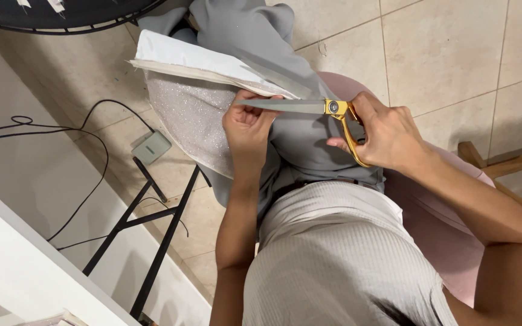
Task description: The person sits on a chair and uses gold-handled scissors to cut a white, glittery fabric resting on their lap. They trim the edges of the fabric, occasionally lifting it to adjust the position, and place cut pieces into a black wire basket nearby.
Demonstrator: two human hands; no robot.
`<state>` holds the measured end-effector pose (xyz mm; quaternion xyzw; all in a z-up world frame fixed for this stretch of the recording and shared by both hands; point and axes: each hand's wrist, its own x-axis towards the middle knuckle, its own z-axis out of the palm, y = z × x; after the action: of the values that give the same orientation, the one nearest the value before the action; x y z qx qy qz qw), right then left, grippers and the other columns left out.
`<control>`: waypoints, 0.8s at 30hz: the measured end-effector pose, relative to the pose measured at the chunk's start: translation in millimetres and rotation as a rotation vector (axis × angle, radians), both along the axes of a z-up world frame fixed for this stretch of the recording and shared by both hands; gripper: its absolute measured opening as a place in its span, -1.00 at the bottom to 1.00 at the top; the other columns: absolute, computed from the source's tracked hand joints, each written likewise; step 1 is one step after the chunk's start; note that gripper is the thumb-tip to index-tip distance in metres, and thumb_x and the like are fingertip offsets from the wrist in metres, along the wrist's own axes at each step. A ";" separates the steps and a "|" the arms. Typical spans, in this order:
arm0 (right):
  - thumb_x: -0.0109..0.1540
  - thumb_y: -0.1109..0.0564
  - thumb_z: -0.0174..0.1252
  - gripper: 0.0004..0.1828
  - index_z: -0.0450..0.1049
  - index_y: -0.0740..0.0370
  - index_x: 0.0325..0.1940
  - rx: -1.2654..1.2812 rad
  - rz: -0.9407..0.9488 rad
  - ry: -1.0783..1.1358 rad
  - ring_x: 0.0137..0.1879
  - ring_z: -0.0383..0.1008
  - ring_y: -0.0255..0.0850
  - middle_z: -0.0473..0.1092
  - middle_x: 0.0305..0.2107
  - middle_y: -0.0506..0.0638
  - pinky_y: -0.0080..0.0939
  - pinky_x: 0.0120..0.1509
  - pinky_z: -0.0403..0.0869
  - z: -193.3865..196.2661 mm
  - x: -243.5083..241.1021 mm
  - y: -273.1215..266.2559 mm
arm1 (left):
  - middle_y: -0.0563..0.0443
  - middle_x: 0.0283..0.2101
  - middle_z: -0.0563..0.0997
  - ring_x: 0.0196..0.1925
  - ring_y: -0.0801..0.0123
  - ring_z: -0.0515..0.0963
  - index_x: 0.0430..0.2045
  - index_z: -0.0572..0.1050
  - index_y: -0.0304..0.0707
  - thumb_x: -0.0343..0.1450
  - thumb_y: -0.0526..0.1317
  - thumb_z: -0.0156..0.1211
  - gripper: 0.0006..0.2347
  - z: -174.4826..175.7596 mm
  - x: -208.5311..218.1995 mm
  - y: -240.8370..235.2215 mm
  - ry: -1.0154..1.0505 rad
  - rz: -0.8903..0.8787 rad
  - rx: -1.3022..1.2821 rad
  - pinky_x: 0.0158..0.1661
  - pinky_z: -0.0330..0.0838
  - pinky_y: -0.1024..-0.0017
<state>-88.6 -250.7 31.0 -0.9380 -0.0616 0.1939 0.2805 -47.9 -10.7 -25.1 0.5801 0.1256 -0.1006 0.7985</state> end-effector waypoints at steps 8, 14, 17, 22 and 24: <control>0.16 -0.43 0.36 -0.35 0.32 0.14 -0.23 -0.122 0.049 -0.111 -0.55 0.46 -0.01 0.25 -0.50 -0.05 -0.05 -0.35 0.47 11.9 2.5 3.7 | -0.14 -0.40 0.68 -0.31 0.48 0.67 -0.32 0.48 -0.40 0.37 -0.43 0.38 -0.84 17.4 -0.5 -4.0 0.088 0.047 0.066 -0.22 0.67 0.48; 0.14 -0.43 0.36 -0.36 0.31 0.13 -0.24 -0.097 0.043 -0.065 -0.55 0.46 0.01 0.25 -0.49 -0.05 -0.01 -0.35 0.46 12.4 -1.1 0.6 | -0.13 -0.43 0.67 -0.34 0.50 0.68 -0.35 0.46 -0.44 0.36 -0.44 0.37 -0.85 24.9 0.7 -6.3 0.138 0.065 -0.011 -0.25 0.68 0.52; 0.12 -0.44 0.37 -0.35 0.32 0.12 -0.25 -0.087 0.031 -0.043 -0.56 0.48 -0.01 0.26 -0.51 -0.07 -0.04 -0.36 0.46 10.5 -0.2 0.6 | -0.12 -0.44 0.66 -0.35 0.50 0.68 -0.36 0.45 -0.46 0.37 -0.44 0.37 -0.84 27.0 1.9 -8.5 0.132 0.081 -0.022 -0.27 0.69 0.54; 0.14 -0.41 0.35 -0.38 0.35 0.14 -0.25 -0.068 0.040 -0.007 -0.56 0.49 -0.01 0.26 -0.55 -0.05 -0.08 -0.37 0.45 7.4 -1.2 -0.9 | -0.14 -0.44 0.66 -0.35 0.48 0.68 -0.36 0.45 -0.48 0.37 -0.46 0.36 -0.85 17.3 -3.0 -8.0 0.124 0.092 -0.024 -0.27 0.70 0.52; 0.14 -0.39 0.38 -0.39 0.37 0.17 -0.29 -0.023 0.040 0.028 -0.57 0.49 -0.04 0.29 -0.59 -0.03 -0.12 -0.39 0.45 5.4 -0.7 -3.3 | -0.15 -0.42 0.66 -0.33 0.47 0.69 -0.35 0.44 -0.47 0.37 -0.45 0.36 -0.84 15.0 -3.7 -8.0 0.109 0.096 -0.030 -0.25 0.71 0.55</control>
<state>-89.3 -254.1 36.4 -0.9370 -0.0741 0.2133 0.2665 -51.6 -18.7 -10.1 0.5550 0.1951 -0.0956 0.8029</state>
